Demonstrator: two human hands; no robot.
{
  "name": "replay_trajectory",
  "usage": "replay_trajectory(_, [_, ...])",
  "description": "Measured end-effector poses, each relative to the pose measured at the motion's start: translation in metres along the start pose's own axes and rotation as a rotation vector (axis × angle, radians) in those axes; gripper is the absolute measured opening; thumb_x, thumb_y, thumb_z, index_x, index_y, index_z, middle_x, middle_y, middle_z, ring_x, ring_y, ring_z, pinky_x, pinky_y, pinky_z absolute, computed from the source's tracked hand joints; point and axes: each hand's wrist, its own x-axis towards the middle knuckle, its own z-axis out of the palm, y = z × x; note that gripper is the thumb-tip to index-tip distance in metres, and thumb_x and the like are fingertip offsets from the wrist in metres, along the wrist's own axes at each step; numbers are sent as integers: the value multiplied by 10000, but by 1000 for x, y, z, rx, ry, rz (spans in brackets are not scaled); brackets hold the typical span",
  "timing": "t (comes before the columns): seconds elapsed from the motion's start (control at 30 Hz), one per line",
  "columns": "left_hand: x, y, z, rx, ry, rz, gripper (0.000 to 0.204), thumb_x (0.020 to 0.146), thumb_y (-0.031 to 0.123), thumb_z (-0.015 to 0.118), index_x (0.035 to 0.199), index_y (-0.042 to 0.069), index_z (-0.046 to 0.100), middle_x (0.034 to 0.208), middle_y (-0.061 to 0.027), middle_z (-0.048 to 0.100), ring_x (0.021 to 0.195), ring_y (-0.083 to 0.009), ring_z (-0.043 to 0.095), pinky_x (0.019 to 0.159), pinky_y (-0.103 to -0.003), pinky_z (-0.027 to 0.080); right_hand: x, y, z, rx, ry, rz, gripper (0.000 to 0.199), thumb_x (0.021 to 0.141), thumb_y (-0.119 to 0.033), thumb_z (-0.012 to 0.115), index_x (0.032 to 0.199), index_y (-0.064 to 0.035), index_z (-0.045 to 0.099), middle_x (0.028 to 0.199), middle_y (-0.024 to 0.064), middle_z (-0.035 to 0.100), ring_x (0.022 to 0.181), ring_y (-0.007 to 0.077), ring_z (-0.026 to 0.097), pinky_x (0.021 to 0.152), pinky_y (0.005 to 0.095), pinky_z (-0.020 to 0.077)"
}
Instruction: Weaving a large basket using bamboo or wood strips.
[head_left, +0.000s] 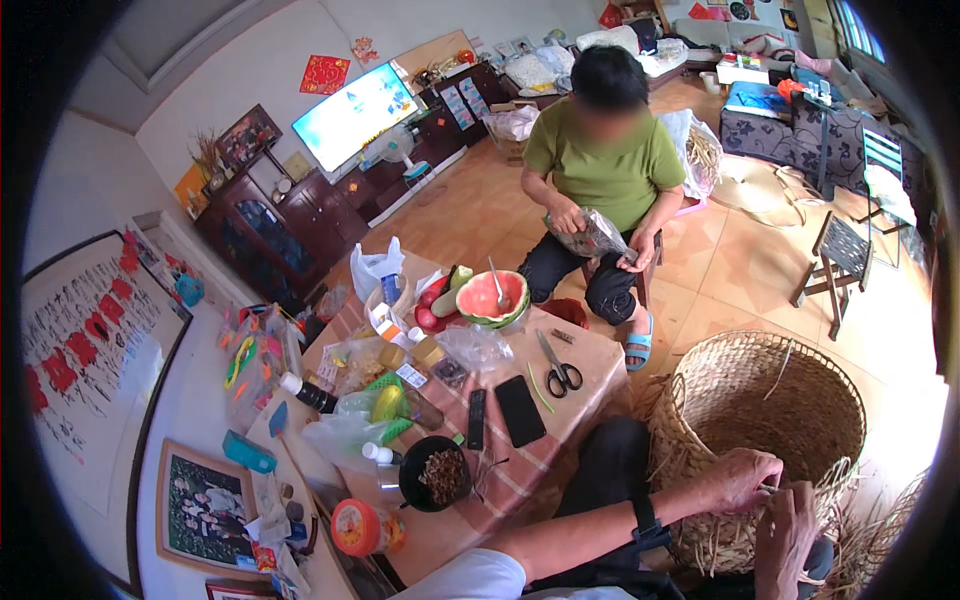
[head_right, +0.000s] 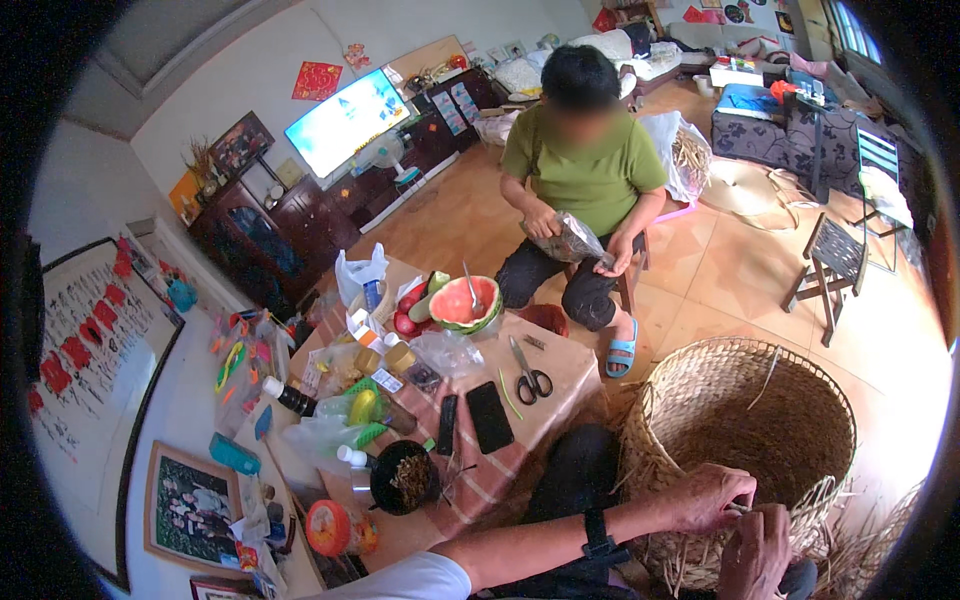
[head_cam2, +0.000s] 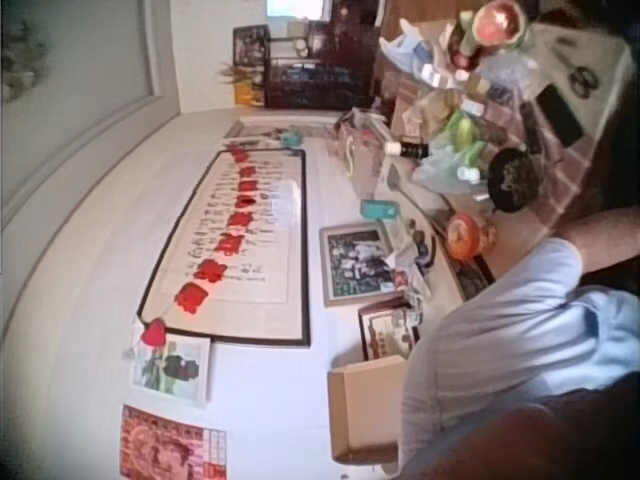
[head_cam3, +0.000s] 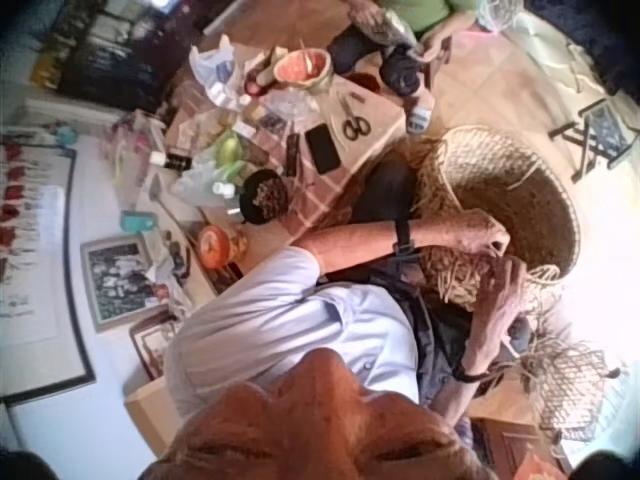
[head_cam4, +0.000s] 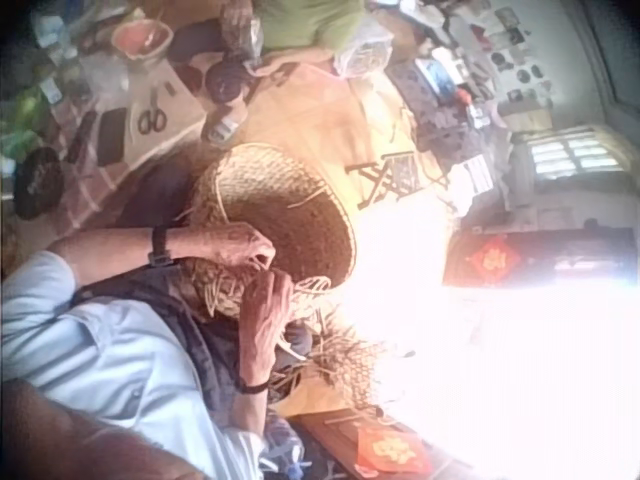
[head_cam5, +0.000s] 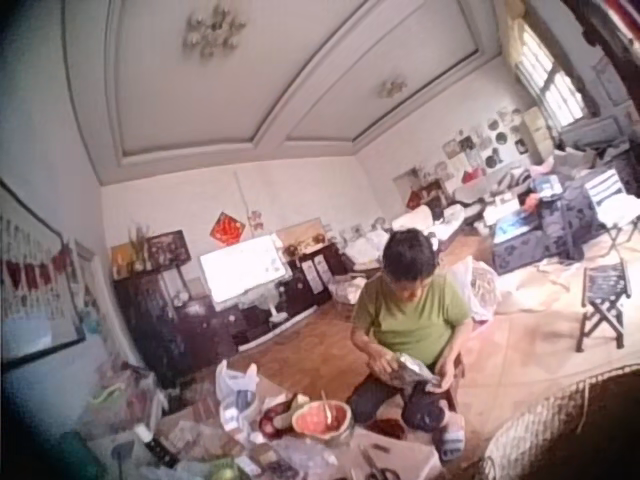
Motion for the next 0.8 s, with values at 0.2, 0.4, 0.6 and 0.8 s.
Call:
replay_trajectory(0.2, [-3, 3, 2, -25, 11, -18, 241, 795, 148, 770, 936, 8, 633, 889, -167, 651, 893, -376, 671, 780, -480, 511, -24, 0, -15, 199, -138, 192, 125, 1004, -111, 657, 1015, -3, 594, 813, 262, 551, 738, 449, 553, 657, 506, 449])
replay_trajectory(0.4, [-1, 1, 0, 10, -37, -91, 215, 794, 136, 752, 921, 14, 627, 883, -153, 650, 878, -363, 670, 762, -470, 514, -19, -7, -29, 200, -37, 59, 111, 996, -72, 660, 998, 20, 600, 844, 216, 612, 765, 415, 603, 688, 463, 489])
replay_trajectory(0.6, [-3, 7, 2, 17, -49, -105, 208, 797, 145, 746, 909, 15, 629, 883, -157, 651, 846, -355, 671, 751, -473, 520, -66, 23, -7, 1644, -304, 1040, 318, 1038, -56, 620, 1312, -65, 459, 808, 54, 622, 491, 131, 505, 397, 283, 382])
replay_trajectory(0.8, [0, 5, 6, -4, -2, 13, 188, 810, 169, 733, 929, 30, 691, 897, -181, 686, 871, -371, 692, 764, -456, 543, -63, -5, -102, 426, -451, 102, 57, 950, -21, 673, 997, -22, 640, 901, 125, 653, 771, 284, 613, 655, 398, 498])
